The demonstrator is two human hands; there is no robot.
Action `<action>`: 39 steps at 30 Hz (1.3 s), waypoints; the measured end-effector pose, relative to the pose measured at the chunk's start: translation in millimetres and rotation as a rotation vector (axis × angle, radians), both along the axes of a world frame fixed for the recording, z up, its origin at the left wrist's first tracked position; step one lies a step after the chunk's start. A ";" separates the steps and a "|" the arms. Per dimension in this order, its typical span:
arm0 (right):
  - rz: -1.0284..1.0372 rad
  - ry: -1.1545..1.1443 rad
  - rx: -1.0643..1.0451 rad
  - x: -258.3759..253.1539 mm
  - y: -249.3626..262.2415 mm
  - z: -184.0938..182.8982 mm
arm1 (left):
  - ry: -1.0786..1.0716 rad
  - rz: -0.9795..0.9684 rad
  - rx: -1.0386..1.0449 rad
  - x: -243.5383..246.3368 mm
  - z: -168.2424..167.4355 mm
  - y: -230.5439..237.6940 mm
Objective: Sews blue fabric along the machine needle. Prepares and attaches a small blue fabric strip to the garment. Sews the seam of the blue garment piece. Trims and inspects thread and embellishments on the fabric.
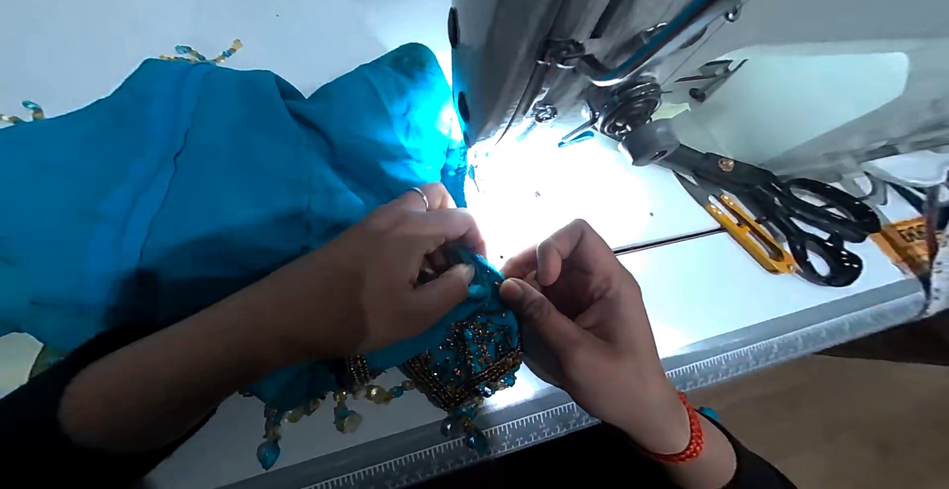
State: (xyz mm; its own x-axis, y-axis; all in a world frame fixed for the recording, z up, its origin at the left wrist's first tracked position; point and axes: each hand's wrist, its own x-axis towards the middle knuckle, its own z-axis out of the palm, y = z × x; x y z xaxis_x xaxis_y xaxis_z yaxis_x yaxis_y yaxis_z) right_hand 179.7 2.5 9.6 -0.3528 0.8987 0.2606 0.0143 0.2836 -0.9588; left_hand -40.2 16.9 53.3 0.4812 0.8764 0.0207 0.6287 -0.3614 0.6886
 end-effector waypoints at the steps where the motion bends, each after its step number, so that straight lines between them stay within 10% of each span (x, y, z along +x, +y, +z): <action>1: 0.003 0.006 -0.002 0.1 0.1 -0.2 | -0.024 -0.032 0.071 -0.7 -3.7 1.4; 12: 0.067 0.010 0.005 0.5 0.0 -0.4 | -0.106 -0.099 -0.036 -2.4 -5.5 3.6; 17: -0.369 -0.773 0.520 57.1 26.6 6.6 | -0.114 -0.154 -0.103 -8.7 -6.6 12.2; 22: -0.724 -1.215 0.386 127.9 49.4 9.1 | -0.121 -0.199 -0.139 -10.6 -5.9 14.5; 32: -0.454 -1.039 0.003 138.8 48.9 29.8 | -0.191 -0.192 -0.258 -11.8 -3.5 17.9; 39: -0.282 -0.723 0.591 91.5 17.1 17.8 | -0.305 -0.202 -0.329 -14.1 -5.0 21.4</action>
